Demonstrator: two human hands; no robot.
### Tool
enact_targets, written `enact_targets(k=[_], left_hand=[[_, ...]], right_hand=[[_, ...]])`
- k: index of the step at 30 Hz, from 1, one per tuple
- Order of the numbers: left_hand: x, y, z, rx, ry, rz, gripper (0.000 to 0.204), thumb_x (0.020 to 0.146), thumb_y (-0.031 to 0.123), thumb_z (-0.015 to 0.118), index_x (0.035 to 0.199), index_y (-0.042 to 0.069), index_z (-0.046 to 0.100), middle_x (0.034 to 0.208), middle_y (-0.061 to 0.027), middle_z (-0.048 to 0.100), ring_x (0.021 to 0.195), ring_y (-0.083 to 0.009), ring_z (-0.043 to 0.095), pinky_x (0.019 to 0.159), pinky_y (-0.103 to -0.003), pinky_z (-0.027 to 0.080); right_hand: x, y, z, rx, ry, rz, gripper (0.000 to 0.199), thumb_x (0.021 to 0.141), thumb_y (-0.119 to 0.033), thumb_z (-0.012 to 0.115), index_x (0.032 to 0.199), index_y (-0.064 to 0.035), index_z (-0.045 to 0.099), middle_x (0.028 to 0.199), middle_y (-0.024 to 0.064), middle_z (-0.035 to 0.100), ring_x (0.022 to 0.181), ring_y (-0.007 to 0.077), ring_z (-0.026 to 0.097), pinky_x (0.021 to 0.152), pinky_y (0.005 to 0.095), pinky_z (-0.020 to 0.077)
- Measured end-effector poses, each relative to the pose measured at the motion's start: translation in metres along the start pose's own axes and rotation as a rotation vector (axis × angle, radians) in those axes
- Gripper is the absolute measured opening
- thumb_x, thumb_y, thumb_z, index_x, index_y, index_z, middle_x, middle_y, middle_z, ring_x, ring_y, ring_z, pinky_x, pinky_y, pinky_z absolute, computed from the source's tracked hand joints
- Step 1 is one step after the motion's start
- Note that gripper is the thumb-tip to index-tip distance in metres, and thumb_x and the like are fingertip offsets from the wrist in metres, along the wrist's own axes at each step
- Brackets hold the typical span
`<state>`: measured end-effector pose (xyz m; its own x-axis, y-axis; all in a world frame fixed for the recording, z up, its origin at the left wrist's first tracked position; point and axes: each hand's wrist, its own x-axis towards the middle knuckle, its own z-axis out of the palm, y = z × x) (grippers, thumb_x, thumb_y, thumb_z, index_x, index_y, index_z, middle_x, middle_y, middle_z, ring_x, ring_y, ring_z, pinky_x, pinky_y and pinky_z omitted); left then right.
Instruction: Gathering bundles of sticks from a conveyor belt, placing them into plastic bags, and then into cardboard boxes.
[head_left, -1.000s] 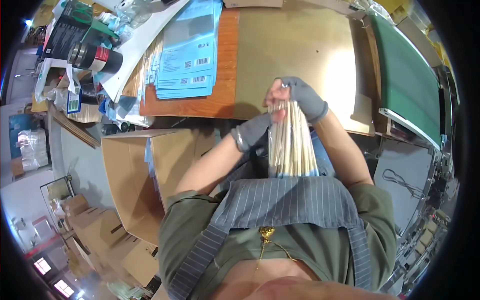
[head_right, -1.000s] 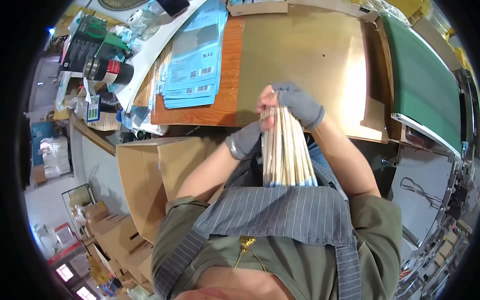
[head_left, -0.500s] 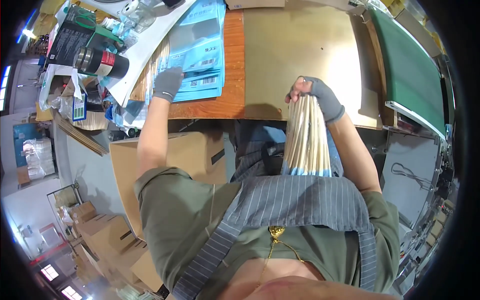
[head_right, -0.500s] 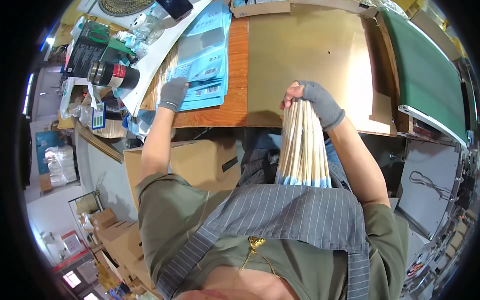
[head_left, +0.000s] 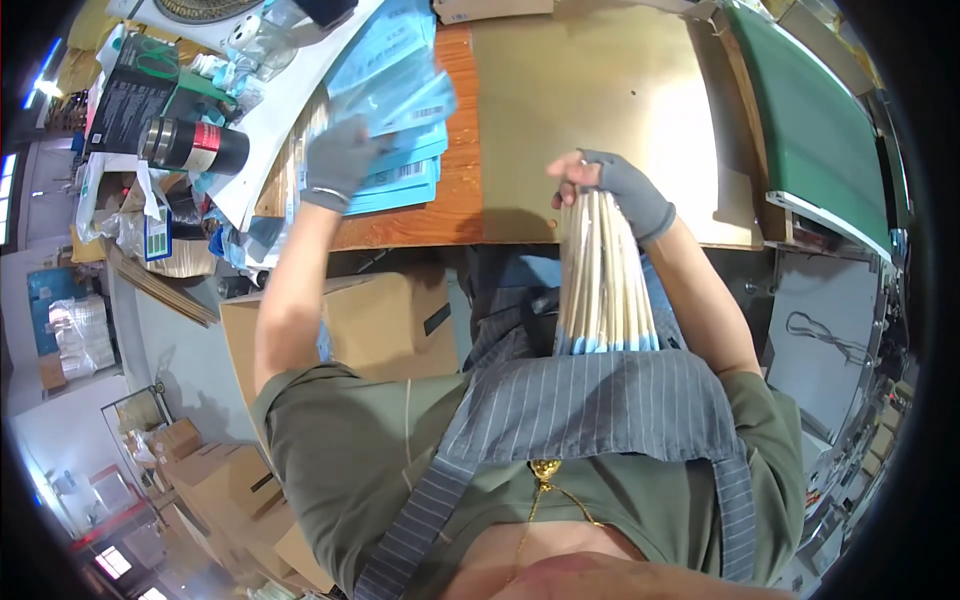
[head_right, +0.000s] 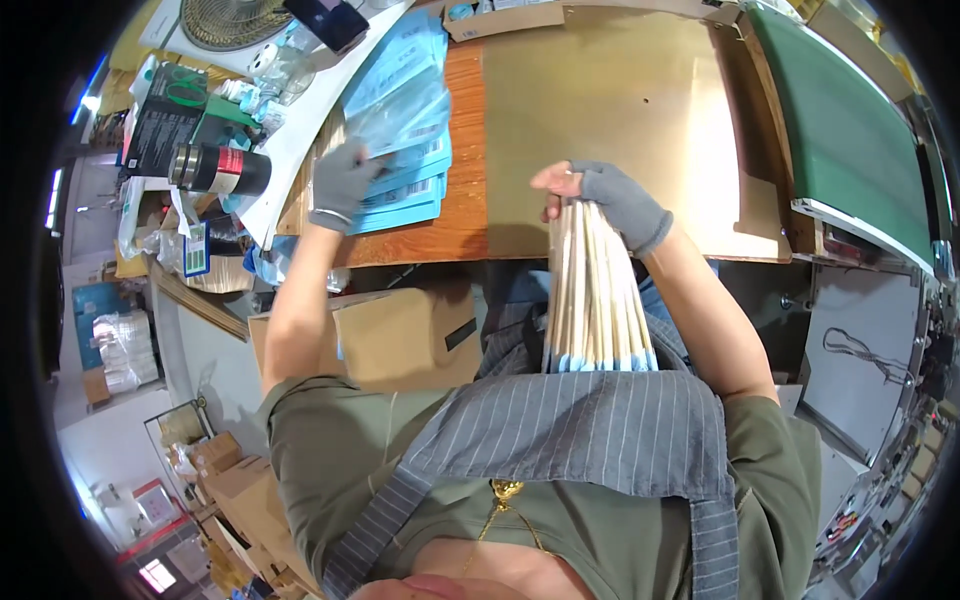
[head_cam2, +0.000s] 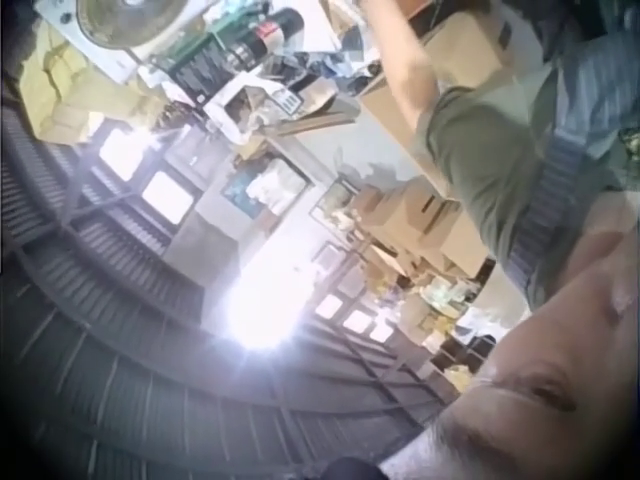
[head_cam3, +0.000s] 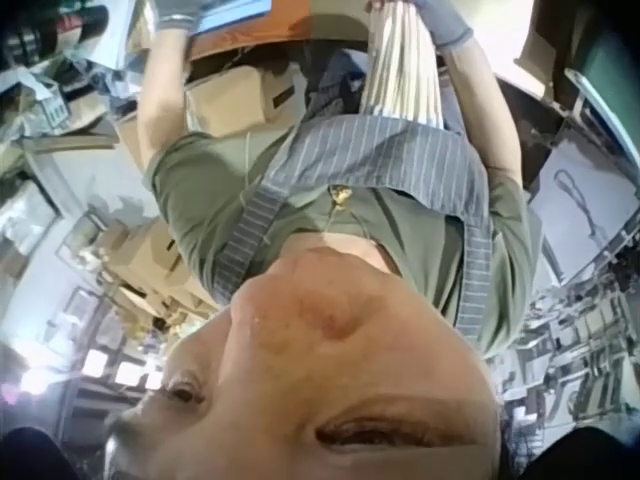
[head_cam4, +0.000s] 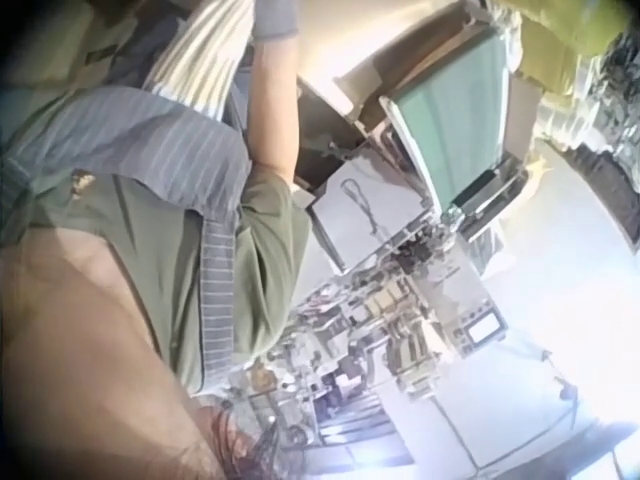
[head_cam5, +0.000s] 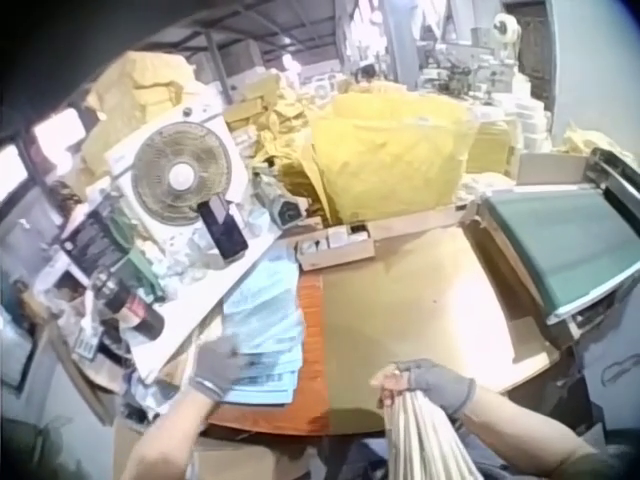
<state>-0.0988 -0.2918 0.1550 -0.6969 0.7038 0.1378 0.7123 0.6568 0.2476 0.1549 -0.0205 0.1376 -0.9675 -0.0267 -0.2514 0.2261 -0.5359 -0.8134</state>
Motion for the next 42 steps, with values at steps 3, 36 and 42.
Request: enact_targets(k=[3, 36, 42], left_hand=[[-0.009, 0.047, 0.081, -0.138, -0.008, 0.142, 0.022, 0.085, 0.03, 0.062, 0.084, 0.007, 0.06, 0.069, -0.0174, 0.059, 0.066, -0.0375, 0.058, 0.06, -0.043, 0.043], [-0.061, 0.23, -0.029, -0.683, 0.028, 0.274, 0.024, 0.087, 0.028, 0.055, 0.091, 0.005, 0.063, 0.077, -0.0189, 0.062, 0.076, -0.0375, 0.059, 0.075, -0.047, 0.045], [0.023, 0.175, -0.109, 0.052, 0.039, 0.473, 0.029, 0.079, 0.028, 0.063, 0.08, -0.001, 0.061, 0.071, -0.0209, 0.062, 0.067, -0.0346, 0.063, 0.067, -0.04, 0.05]], right_hand=[[0.002, -0.001, 0.006, -0.056, 0.017, 0.053, 0.041, 0.087, -0.023, 0.062, 0.121, 0.0, 0.058, 0.079, 0.0079, 0.064, 0.08, 0.016, 0.063, 0.071, 0.0258, 0.048], [-0.062, -0.043, 0.009, -1.53, 0.638, -0.745, 0.016, 0.083, -0.015, 0.067, 0.09, -0.0057, 0.055, 0.068, 0.0191, 0.056, 0.065, 0.0392, 0.059, 0.054, 0.0346, 0.0461], [-0.044, -0.152, 0.046, -1.793, 0.456, -0.714, 0.01, 0.085, -0.009, 0.051, 0.09, -0.004, 0.059, 0.07, 0.0092, 0.056, 0.063, 0.0169, 0.057, 0.059, 0.0295, 0.0458]])
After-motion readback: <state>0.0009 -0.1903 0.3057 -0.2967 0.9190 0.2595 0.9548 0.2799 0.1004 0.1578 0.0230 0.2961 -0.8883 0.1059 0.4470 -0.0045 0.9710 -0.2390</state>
